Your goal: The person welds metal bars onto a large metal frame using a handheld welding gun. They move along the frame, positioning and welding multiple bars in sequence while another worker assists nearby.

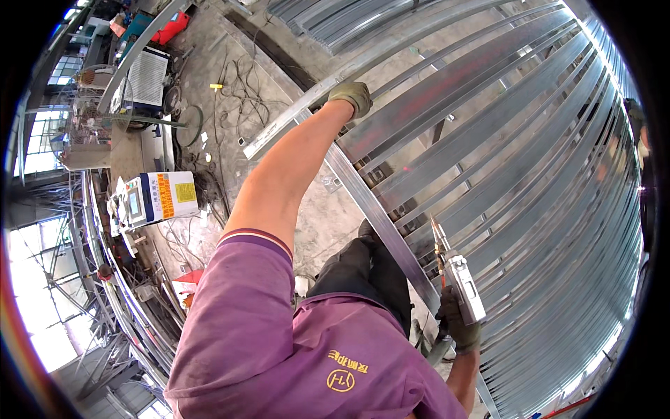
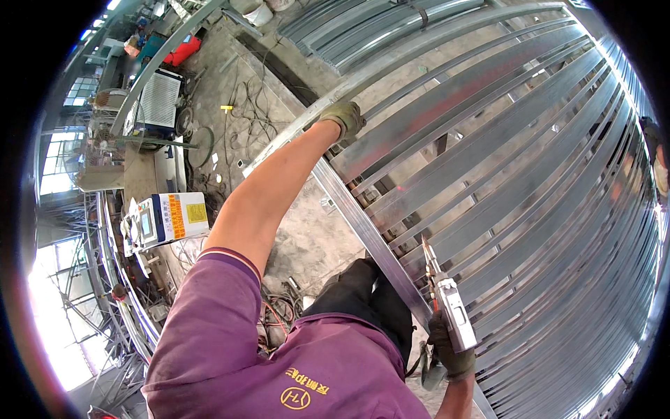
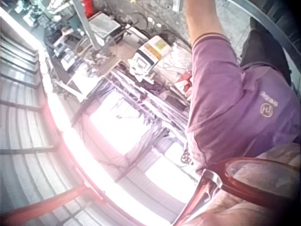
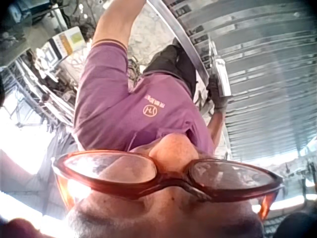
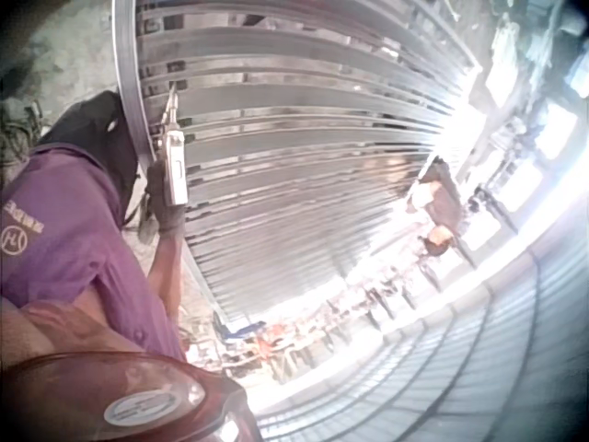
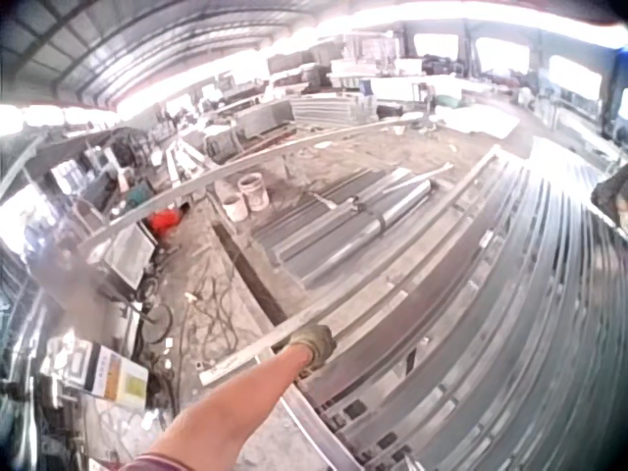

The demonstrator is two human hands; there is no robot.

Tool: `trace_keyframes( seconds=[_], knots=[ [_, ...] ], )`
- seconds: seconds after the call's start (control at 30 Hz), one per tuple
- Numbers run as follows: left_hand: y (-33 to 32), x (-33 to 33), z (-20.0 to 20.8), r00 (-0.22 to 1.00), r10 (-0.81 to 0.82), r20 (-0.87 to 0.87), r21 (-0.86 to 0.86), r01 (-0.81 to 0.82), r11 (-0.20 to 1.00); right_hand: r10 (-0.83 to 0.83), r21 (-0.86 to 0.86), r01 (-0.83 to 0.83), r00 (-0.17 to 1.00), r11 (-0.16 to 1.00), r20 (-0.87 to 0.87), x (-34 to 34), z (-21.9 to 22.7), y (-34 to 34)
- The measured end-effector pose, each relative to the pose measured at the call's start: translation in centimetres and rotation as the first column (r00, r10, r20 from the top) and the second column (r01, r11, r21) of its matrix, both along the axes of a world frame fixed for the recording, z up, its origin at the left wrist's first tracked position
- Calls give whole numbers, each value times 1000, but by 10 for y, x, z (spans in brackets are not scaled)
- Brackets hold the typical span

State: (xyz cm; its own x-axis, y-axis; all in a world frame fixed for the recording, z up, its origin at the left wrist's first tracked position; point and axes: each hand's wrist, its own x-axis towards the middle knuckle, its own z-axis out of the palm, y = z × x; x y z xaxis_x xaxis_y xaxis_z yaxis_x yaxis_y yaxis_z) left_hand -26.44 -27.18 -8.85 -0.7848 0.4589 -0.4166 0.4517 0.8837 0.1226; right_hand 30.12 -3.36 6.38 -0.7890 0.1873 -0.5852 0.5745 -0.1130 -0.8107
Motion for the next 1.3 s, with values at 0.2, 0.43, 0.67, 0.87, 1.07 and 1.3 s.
trace_keyframes(
  seconds=[0.2, 0.43, 0.67, 0.87, 1.07, 1.3],
  knots=[
    [11, -5, 32, 995, -84, 47, -95, 88, 992, 259, 80, -251, 961, 965, -97, -30, -11, 7],
    [8, -38, 19, 946, -241, 218, -115, 270, 956, 144, -233, -125, 987, 964, 66, -82, -2, 0],
    [8, -58, 25, 830, -420, 368, -56, 470, 881, 290, -68, -285, 954, 956, 75, -168, -18, -36],
    [8, -54, 36, 833, -361, 419, -18, 406, 914, 197, -296, -156, 974, 942, 114, -240, -26, -61],
    [13, -57, 45, 809, -350, 473, -28, 411, 911, 348, -192, -306, 905, 932, 246, -323, -5, -54],
    [10, -59, 58, 799, -370, 473, 14, 414, 910, 312, -269, -220, 872, 938, 378, -363, -10, -59]
  ],
)
